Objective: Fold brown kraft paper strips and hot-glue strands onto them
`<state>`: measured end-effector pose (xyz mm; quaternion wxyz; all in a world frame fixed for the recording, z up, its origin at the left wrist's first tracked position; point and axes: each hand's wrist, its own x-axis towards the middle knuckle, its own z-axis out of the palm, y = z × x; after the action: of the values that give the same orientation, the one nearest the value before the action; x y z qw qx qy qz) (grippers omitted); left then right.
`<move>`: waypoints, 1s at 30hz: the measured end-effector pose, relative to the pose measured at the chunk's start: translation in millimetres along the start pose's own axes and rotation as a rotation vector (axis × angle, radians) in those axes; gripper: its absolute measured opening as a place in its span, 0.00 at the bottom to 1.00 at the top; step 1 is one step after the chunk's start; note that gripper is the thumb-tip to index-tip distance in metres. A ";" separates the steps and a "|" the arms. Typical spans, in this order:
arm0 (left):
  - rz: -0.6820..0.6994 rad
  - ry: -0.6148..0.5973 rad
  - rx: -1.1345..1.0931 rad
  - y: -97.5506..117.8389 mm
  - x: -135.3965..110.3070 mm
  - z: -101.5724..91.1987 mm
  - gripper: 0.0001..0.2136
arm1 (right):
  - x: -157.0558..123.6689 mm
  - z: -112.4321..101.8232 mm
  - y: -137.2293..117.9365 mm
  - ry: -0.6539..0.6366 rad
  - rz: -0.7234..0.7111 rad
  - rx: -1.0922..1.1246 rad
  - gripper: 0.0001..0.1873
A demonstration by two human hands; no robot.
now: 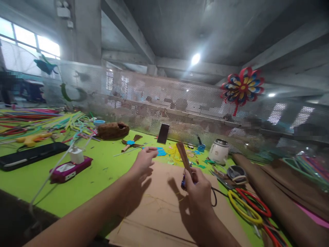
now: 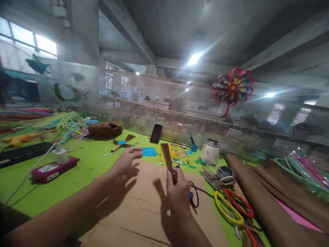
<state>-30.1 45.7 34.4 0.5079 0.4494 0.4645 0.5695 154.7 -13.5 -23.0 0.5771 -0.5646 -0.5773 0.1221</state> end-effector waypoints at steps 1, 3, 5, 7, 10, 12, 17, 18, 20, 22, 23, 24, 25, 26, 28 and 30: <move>0.062 0.021 -0.001 6.8 -0.1 -0.9 0.14 | -0.4 0.4 0.7 0.004 -0.021 -0.008 0.15; 0.151 -0.024 -0.053 19.5 -2.8 1.1 0.13 | -2.7 -0.4 -0.7 0.008 -0.085 -0.060 0.15; 0.183 -0.171 -0.116 29.1 -7.3 7.2 0.13 | -5.9 -2.1 -3.8 -0.006 -0.156 -0.123 0.14; 0.184 -0.343 -0.140 34.6 -11.4 14.7 0.14 | -8.2 -3.2 -5.6 -0.008 -0.201 -0.155 0.13; 0.186 -0.528 -0.098 35.5 -13.3 22.7 0.14 | -7.1 -2.7 -4.0 -0.017 -0.179 -0.093 0.13; 0.207 -0.569 -0.042 33.3 -10.1 23.7 0.13 | -3.9 -1.9 -2.1 -0.039 -0.109 0.018 0.14; 0.342 -0.423 0.223 28.6 12.9 14.4 0.08 | 1.3 -2.8 -4.7 -0.196 0.066 0.337 0.17; 0.415 -0.353 0.327 28.1 18.8 11.5 0.08 | 1.0 -3.1 -5.6 -0.202 0.067 0.354 0.18; 0.594 -0.220 0.567 26.7 29.3 5.7 0.07 | -0.4 -3.3 -6.2 -0.181 0.042 0.343 0.18; 0.711 -0.146 0.718 24.3 36.3 1.2 0.08 | -1.9 -2.8 -5.0 -0.144 0.000 0.302 0.18; 0.735 -0.124 0.740 22.8 38.1 -0.2 0.09 | -2.6 -2.3 -4.1 -0.125 -0.023 0.280 0.18; 0.744 -0.106 0.731 21.5 38.8 -1.2 0.10 | -3.0 -1.8 -3.0 -0.104 -0.044 0.259 0.18; 0.750 -0.088 0.702 20.6 38.6 -1.6 0.10 | -3.3 -1.4 -2.1 -0.084 -0.061 0.242 0.18; 0.765 -0.072 0.666 20.3 37.8 -1.7 0.10 | -3.4 -1.1 -1.3 -0.065 -0.071 0.229 0.18; 0.829 -0.067 0.604 21.6 35.4 -1.3 0.09 | -3.3 -0.7 -0.6 -0.033 -0.073 0.214 0.19; 0.892 -0.088 0.583 24.9 33.8 -1.0 0.08 | -3.2 -0.8 -0.9 -0.005 -0.072 0.204 0.20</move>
<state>-37.8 77.9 60.2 0.0895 0.7492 0.3454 0.5581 153.9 -16.7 -23.7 0.6340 -0.4816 -0.5833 0.1608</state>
